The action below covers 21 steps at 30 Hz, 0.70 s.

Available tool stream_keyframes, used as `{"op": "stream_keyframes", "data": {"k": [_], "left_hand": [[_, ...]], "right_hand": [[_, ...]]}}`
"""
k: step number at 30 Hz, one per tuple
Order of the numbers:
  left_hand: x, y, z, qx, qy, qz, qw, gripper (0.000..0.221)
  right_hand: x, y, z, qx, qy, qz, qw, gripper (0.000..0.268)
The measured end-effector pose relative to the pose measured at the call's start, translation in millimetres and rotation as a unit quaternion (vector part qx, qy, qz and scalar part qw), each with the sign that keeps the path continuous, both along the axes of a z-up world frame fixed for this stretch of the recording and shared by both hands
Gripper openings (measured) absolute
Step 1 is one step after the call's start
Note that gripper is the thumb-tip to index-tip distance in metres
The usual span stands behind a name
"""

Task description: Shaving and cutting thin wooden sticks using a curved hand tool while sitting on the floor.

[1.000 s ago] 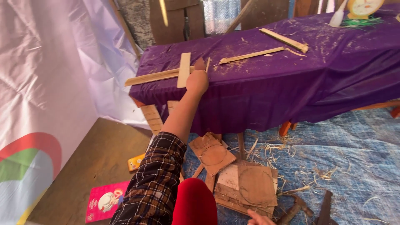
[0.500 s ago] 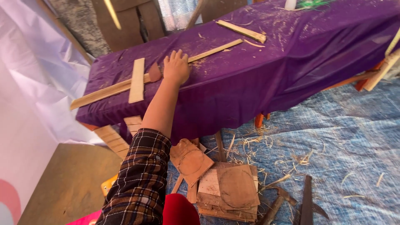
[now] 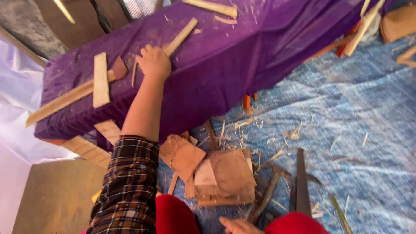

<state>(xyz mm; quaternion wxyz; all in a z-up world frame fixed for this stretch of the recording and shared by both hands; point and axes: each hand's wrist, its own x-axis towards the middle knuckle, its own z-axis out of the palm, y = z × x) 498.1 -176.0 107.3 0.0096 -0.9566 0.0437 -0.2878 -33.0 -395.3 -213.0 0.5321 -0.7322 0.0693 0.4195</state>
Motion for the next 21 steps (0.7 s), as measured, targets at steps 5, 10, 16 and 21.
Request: {"op": "stream_keyframes", "data": {"k": [5, 10, 16, 21], "left_hand": [[-83, -19, 16, -0.159, -0.046, -0.147, 0.975, 0.022], [-198, -47, 27, -0.522, 0.084, -0.360, 0.769, 0.029], [-283, -66, -65, -0.511, 0.259, -0.414, 0.707, 0.013], [-325, -68, -184, -0.565, 0.352, -0.272, 0.695, 0.017]], "right_hand": [[-38, 3, 178, -0.098, -0.395, -0.001, 0.913, 0.052], [-48, 3, 236, -0.119, -0.334, 0.036, 0.934, 0.056], [-77, -21, 283, -0.088, -0.473, -0.245, 0.842, 0.044], [-57, -109, 202, -0.143, -0.458, -0.433, 0.763, 0.037]]}}
